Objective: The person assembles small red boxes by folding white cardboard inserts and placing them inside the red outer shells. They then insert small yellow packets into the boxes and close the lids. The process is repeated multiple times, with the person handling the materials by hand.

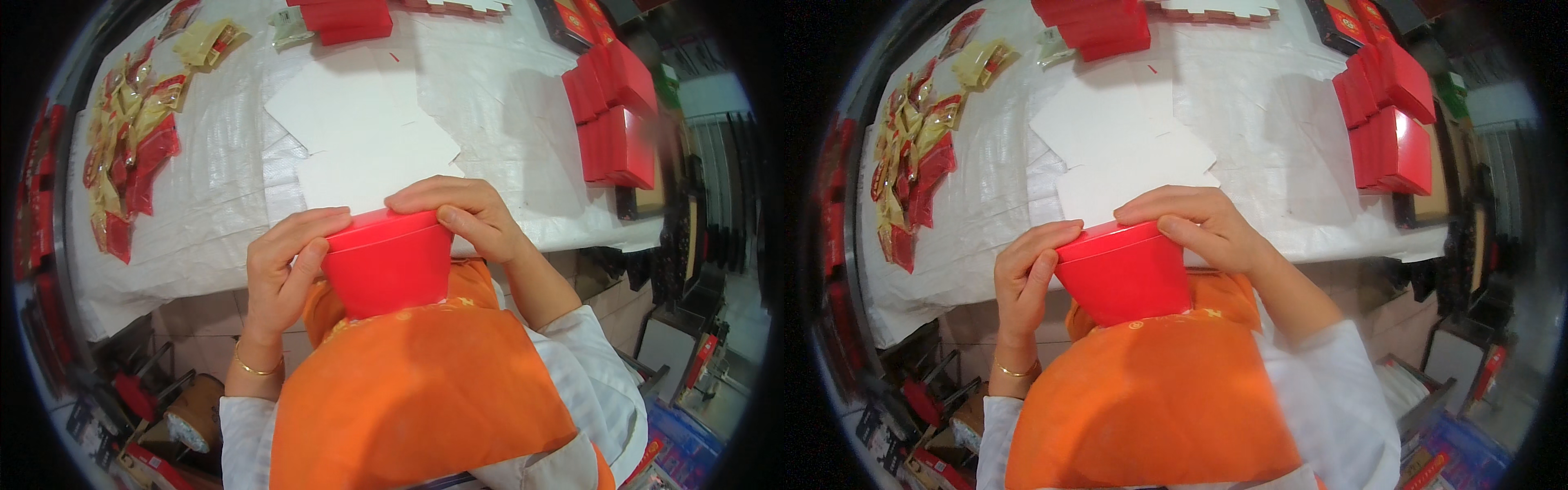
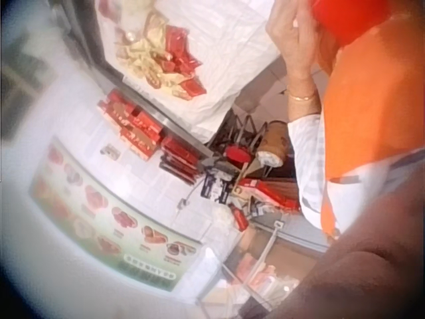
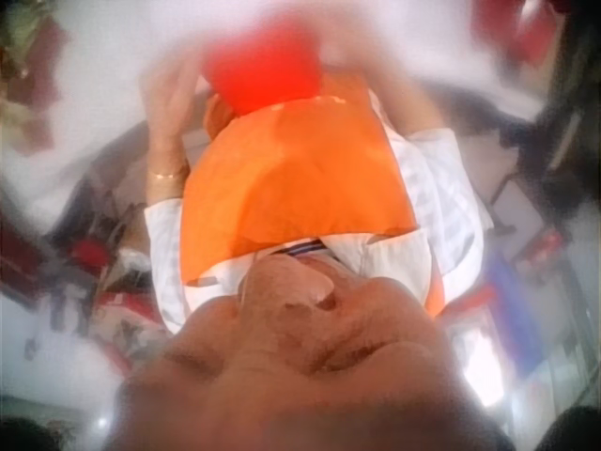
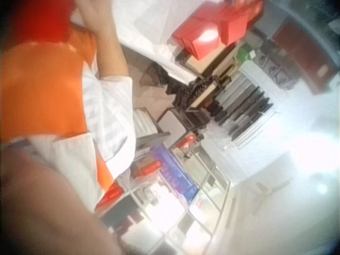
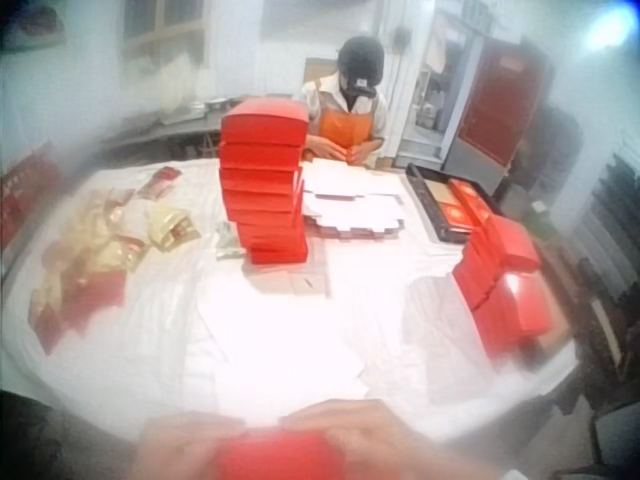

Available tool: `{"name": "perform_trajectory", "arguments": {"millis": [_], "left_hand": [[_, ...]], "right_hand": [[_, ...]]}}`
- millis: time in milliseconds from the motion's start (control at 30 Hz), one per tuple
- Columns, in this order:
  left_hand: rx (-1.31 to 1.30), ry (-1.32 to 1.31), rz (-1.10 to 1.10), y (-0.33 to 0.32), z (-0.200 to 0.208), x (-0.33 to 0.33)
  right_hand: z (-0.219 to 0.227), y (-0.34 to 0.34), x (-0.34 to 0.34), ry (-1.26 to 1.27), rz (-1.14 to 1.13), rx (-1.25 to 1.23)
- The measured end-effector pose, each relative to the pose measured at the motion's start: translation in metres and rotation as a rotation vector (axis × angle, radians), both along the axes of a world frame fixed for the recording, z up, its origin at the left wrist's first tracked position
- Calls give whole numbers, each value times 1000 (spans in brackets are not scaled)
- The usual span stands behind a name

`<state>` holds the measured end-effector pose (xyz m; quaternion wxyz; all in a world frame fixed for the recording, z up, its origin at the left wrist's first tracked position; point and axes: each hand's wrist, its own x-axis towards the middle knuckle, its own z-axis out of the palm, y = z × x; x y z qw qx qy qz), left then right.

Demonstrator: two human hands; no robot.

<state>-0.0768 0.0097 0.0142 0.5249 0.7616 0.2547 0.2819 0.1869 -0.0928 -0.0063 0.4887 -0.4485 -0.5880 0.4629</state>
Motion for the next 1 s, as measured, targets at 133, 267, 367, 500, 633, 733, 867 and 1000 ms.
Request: {"name": "perform_trajectory", "arguments": {"millis": [133,267,367,500,633,733,867,1000], "left_hand": [[-29,-62,-9,-3,-10,-2],[59,-110,-26,-2,-19,1],[116,-88,-30,-2,-22,4],[98,-86,-21,-5,-23,8],[65,-124,2,-13,-33,16],[-34,-125,7,-18,-38,20],[-69,-88,25,-15,-41,29],[-390,-237,233,-6,-49,44]], "right_hand": [[-3,4,-2,11,34,37],[-7,5,1,37,25,30],[-7,4,5,-19,20,11],[-4,3,8,-71,42,20],[-2,2,10,-148,61,77],[-2,0,13,-211,62,99],[10,4,19,-338,90,10],[-9,18,26,-125,0,-280]]}}
